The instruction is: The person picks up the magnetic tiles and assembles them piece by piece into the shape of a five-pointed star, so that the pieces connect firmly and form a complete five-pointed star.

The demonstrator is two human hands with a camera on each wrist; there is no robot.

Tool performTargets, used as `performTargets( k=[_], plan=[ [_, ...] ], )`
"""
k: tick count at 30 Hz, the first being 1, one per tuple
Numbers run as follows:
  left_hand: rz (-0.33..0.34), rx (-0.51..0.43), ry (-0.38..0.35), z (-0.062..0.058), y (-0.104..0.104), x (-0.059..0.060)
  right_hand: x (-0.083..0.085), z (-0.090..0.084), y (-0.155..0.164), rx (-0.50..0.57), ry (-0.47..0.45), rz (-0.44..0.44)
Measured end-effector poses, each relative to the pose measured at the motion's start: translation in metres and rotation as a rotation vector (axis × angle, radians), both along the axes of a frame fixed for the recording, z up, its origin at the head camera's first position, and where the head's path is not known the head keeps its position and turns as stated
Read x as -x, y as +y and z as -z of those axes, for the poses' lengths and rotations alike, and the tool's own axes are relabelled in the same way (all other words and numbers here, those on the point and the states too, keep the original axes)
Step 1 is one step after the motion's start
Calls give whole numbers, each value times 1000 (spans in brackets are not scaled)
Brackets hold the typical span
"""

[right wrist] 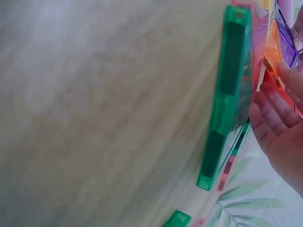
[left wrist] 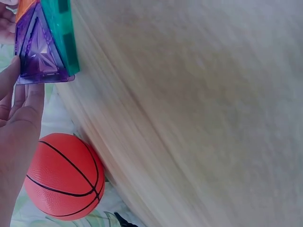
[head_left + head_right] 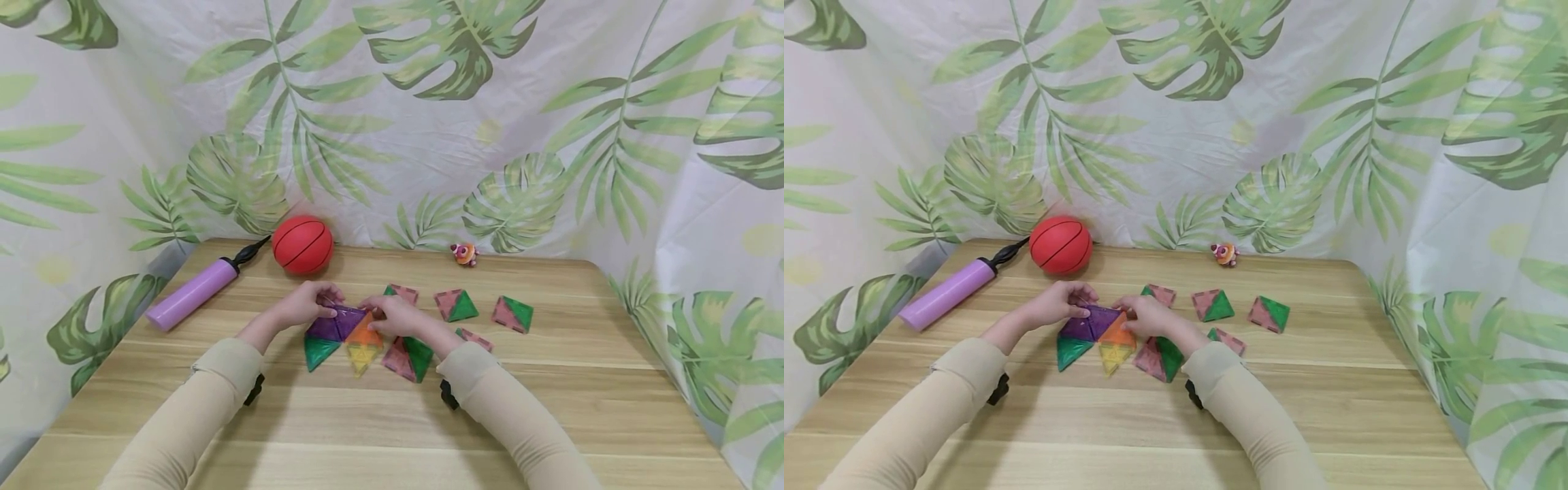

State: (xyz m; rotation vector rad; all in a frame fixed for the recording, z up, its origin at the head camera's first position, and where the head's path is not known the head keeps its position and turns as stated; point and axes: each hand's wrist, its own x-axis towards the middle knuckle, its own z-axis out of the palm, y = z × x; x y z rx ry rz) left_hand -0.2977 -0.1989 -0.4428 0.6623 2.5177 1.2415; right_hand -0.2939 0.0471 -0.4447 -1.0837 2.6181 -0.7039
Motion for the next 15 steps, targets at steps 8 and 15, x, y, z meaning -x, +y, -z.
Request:
performTargets(
  k=[8, 15],
  plan=[
    [14, -29, -36, -5, 3, -2, 1, -1, -2, 102, -77, 51],
    [-14, -49, -92, -3, 4, 1, -1, -2, -3, 256, -270, 110]
  ],
)
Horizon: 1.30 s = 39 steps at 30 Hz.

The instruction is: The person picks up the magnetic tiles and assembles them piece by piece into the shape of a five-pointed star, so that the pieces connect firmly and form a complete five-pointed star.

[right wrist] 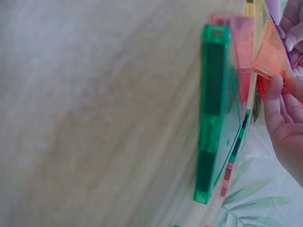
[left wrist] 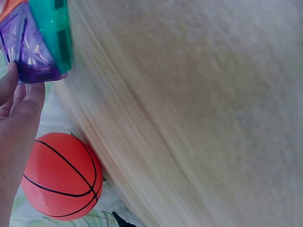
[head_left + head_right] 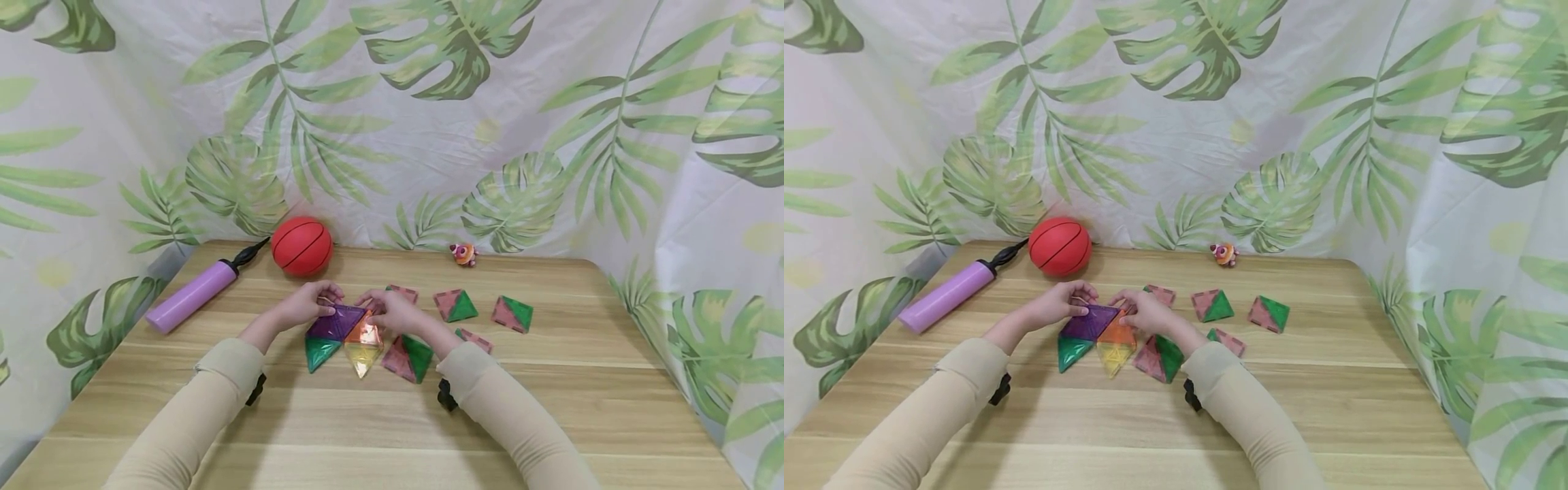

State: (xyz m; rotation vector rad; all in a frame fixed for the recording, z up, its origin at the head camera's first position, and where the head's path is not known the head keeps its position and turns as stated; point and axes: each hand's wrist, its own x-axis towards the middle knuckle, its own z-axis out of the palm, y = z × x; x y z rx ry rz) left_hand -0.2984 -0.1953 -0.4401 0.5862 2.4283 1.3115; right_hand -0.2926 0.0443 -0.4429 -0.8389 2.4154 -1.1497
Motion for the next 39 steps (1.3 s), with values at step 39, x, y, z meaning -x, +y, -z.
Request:
performTargets(
  k=[39],
  plan=[
    [6, 476, 330, 6, 2, -43, -5, -1, 1, 204, -263, 104]
  ],
)
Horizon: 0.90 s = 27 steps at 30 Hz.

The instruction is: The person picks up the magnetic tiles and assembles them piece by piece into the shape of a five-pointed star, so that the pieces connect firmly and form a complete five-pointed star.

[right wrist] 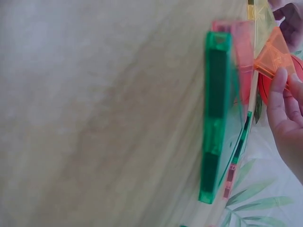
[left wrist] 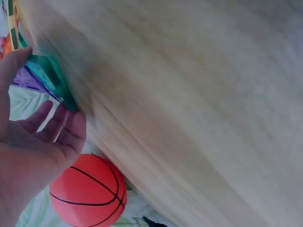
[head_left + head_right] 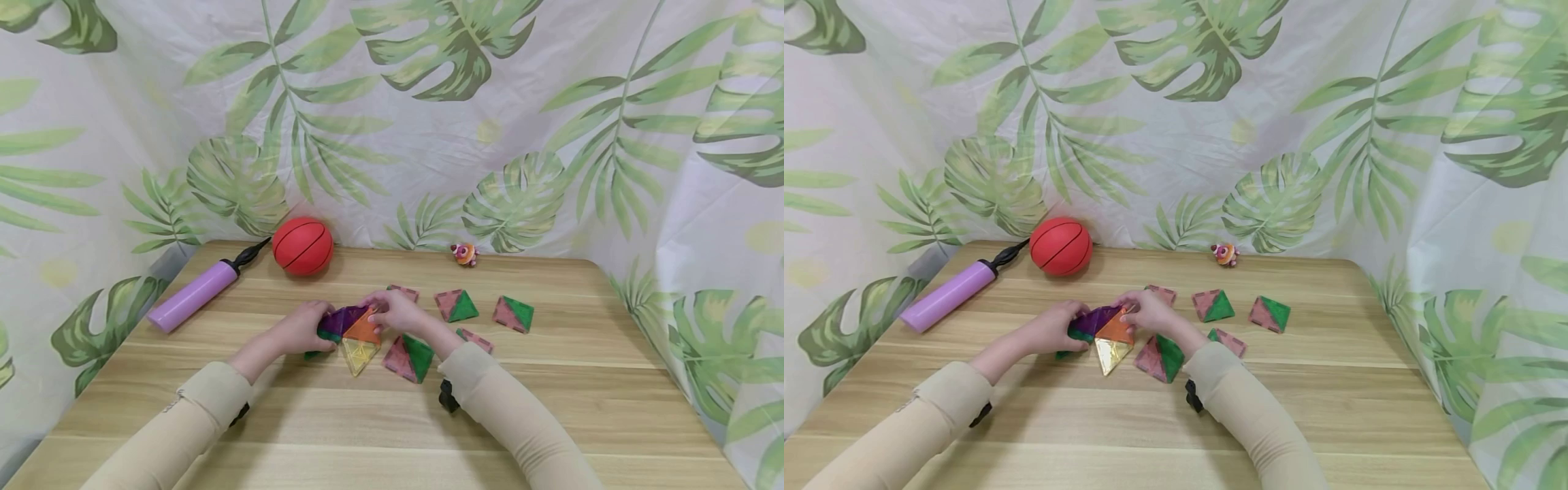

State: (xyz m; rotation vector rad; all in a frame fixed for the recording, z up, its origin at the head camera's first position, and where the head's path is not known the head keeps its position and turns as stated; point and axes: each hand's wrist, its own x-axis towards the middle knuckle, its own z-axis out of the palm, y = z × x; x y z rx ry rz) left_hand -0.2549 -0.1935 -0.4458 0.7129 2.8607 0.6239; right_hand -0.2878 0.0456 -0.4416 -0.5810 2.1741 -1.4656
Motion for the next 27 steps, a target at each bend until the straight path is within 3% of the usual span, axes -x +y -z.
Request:
performTargets(
  k=[7, 15, 19, 27],
  plan=[
    [-45, -181, -140, 2, -6, 4, 3, 5, 5, 121, -125, 53],
    [-80, -240, -199, -2, -5, 2, 2, 10, 7, 200, -231, 118],
    [-71, -254, -196, -3, -4, 1, 1, 10, 8, 224, -277, 149],
    [-7, -342, -272, -3, -12, 1, 2, 11, 10, 256, -335, 171]
  ],
)
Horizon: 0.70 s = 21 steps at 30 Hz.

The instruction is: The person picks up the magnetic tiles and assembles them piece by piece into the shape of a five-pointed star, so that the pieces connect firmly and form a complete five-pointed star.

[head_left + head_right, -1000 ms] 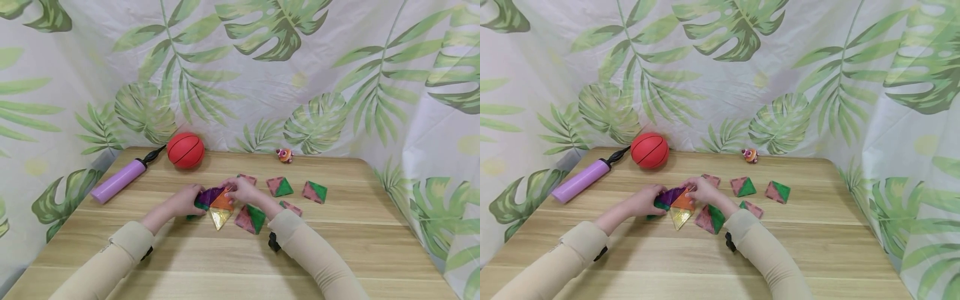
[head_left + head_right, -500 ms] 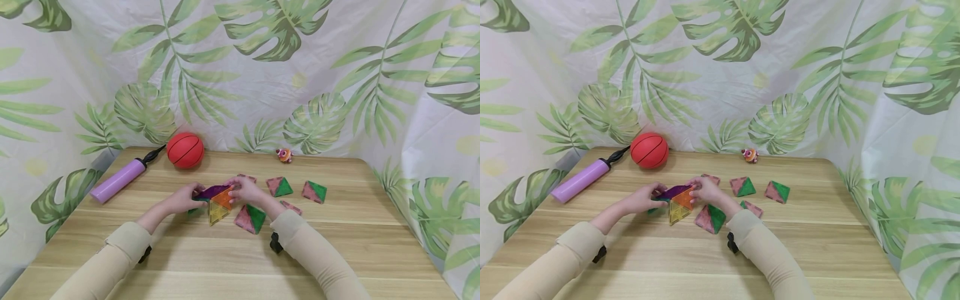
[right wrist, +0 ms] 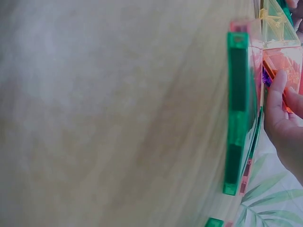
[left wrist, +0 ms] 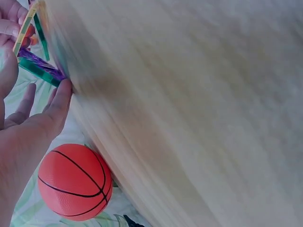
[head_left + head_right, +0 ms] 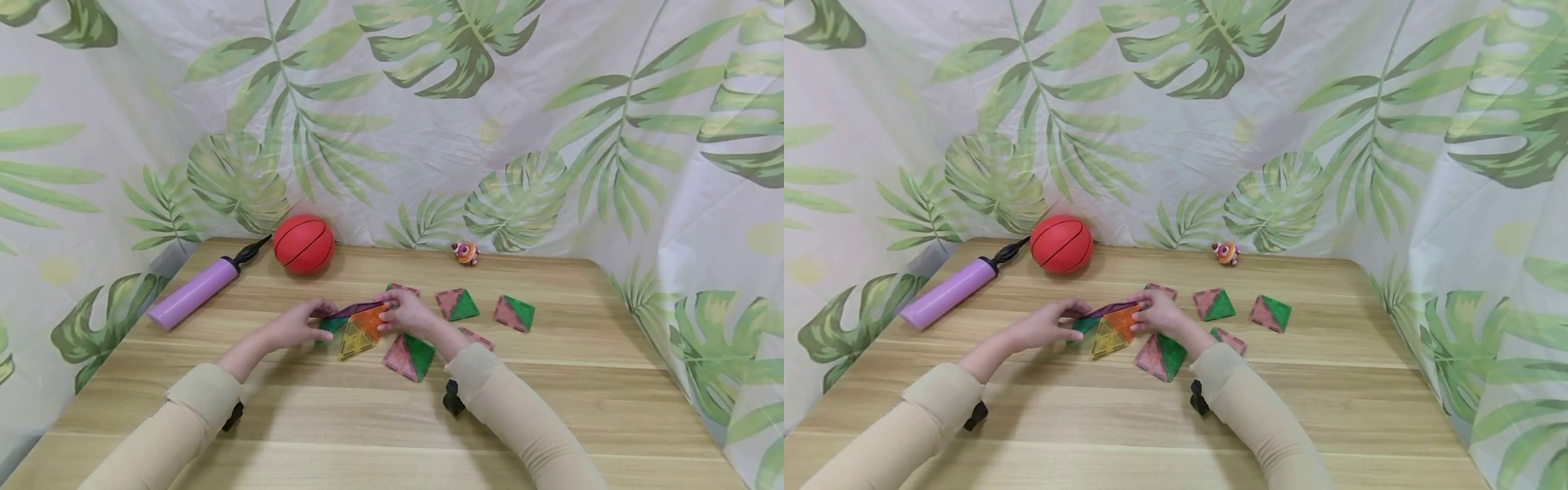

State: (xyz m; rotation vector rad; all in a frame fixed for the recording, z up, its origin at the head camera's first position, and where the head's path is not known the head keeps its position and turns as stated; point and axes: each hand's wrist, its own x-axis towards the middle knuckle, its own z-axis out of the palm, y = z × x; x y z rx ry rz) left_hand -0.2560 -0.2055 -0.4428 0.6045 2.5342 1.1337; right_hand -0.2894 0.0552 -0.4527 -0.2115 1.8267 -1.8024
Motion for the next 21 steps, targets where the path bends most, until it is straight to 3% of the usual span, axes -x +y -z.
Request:
performTargets(
  k=[11, 21],
  plan=[
    [-15, 90, 116, 4, 8, -1, 1, 6, 4, -54, 55, -64],
    [28, 113, 160, 1, 11, -4, -2, 0, 0, -21, -10, 27]
  ],
)
